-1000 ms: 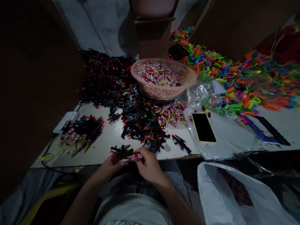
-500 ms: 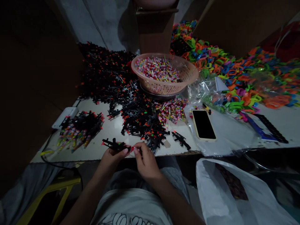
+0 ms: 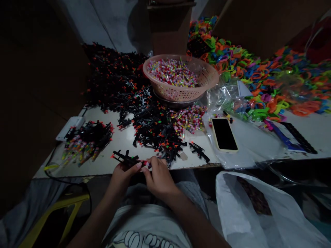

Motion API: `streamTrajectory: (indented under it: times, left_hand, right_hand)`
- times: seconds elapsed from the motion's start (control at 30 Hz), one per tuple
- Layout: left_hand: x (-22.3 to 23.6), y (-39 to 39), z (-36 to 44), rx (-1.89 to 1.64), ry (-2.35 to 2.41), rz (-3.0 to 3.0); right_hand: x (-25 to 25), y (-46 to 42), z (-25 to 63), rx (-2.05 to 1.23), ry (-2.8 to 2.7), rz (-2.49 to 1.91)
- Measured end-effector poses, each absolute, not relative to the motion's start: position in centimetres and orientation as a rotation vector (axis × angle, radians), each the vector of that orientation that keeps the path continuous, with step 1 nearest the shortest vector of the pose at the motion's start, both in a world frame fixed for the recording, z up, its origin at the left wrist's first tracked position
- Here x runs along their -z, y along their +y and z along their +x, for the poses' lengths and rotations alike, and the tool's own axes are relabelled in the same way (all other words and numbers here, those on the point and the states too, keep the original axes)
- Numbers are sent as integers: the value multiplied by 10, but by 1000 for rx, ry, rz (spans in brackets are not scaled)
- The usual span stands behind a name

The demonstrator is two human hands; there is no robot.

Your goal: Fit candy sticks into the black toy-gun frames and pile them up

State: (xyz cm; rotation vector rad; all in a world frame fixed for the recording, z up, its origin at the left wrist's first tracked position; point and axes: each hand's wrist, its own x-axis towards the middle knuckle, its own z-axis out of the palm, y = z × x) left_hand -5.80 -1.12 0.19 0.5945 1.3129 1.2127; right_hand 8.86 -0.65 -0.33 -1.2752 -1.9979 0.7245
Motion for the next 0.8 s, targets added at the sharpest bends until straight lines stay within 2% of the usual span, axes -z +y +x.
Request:
streamTrajectory:
  times: [0.2,0.43,0.5,0.6,0.7,0.8]
  left_hand:
    - [8,-16,-48,-1161,1192,355]
    - [4,-9,-61,-1158,1287,489]
    - [-1,-1,-84,-1225,1427,633]
    - [-9,17,-135,-1254,1773,948]
    - [-13,32,-186,-1089,2248,1436]
    - [-13,41,-217,-843,2541,1782]
  right_hand:
    - [17,-6,84,-400,-2192,-1333]
    - [10,7,98,-583,-2182,-1243]
    - [8,23,115,-512,-2109,-1291]
    - [11,55,148,-305,-1943,-1600]
    - [21,84,175,-197,-1904,-1905]
    - [31,98,185,-180,-1950,-2002]
